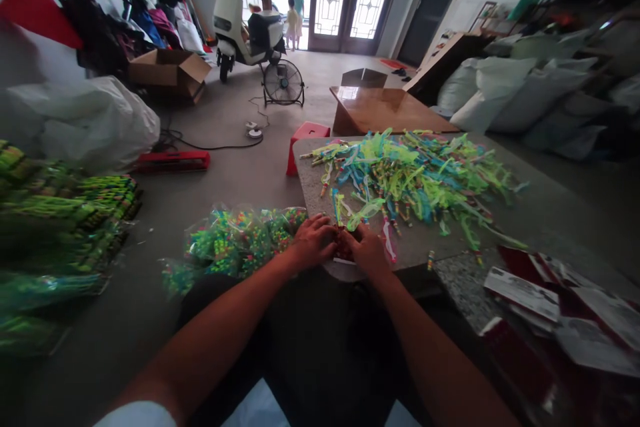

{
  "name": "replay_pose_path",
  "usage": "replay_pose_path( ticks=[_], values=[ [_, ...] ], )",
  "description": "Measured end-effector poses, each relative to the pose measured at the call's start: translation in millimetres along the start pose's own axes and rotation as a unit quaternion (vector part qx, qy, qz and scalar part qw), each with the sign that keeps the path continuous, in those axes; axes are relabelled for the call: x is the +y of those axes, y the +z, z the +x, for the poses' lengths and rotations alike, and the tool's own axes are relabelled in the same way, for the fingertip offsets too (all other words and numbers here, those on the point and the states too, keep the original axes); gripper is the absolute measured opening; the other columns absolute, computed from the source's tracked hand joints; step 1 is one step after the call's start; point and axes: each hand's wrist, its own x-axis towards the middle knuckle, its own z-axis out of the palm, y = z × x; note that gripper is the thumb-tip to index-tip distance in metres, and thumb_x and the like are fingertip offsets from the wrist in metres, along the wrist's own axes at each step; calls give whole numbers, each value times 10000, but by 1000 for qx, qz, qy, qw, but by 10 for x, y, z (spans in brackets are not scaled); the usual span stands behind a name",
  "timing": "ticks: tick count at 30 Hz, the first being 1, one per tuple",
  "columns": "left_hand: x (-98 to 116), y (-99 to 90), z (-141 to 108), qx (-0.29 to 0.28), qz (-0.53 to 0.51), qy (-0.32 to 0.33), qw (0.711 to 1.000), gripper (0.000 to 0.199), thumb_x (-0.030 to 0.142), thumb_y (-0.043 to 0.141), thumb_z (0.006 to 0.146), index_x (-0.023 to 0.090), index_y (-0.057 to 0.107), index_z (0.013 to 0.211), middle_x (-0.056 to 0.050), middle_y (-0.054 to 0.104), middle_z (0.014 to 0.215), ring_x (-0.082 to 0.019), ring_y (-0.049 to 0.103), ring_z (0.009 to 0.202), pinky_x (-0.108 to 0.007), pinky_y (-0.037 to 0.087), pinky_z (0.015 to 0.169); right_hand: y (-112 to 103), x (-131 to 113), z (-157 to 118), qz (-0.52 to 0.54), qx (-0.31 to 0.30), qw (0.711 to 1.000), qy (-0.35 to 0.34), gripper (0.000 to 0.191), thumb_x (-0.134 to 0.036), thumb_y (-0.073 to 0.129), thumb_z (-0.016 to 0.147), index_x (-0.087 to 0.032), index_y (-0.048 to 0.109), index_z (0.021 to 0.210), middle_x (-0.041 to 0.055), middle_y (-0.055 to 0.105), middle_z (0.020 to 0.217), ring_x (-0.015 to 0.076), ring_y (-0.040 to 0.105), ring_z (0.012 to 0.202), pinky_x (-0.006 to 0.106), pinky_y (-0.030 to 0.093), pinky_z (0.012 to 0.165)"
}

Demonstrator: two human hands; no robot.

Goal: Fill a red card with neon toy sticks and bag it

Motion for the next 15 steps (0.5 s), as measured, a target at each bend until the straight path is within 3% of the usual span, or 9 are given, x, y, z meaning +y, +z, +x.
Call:
replay_pose_path(
  ticks=[6,15],
  values=[
    [-12,7,-19,6,-11,10,1000,386,343,698,915,222,683,1281,-127,622,1456,-339,470,1471,-567,409,1236,29,-42,-37,-46,-1,999,-29,328,-531,594,918,-226,584,797,10,632,691,192,593,665,287,393,657],
    [-33,35,-9,14,-8,11,1000,376,354,713,908,224,698,1260,-127,641,1424,-337,496,1449,-565,422,1232,92,-47,-39,-158,-16,983,-95,151,-352,596,952,-209,647,949,72,720,883,223,667,815,297,450,763]
  ],
)
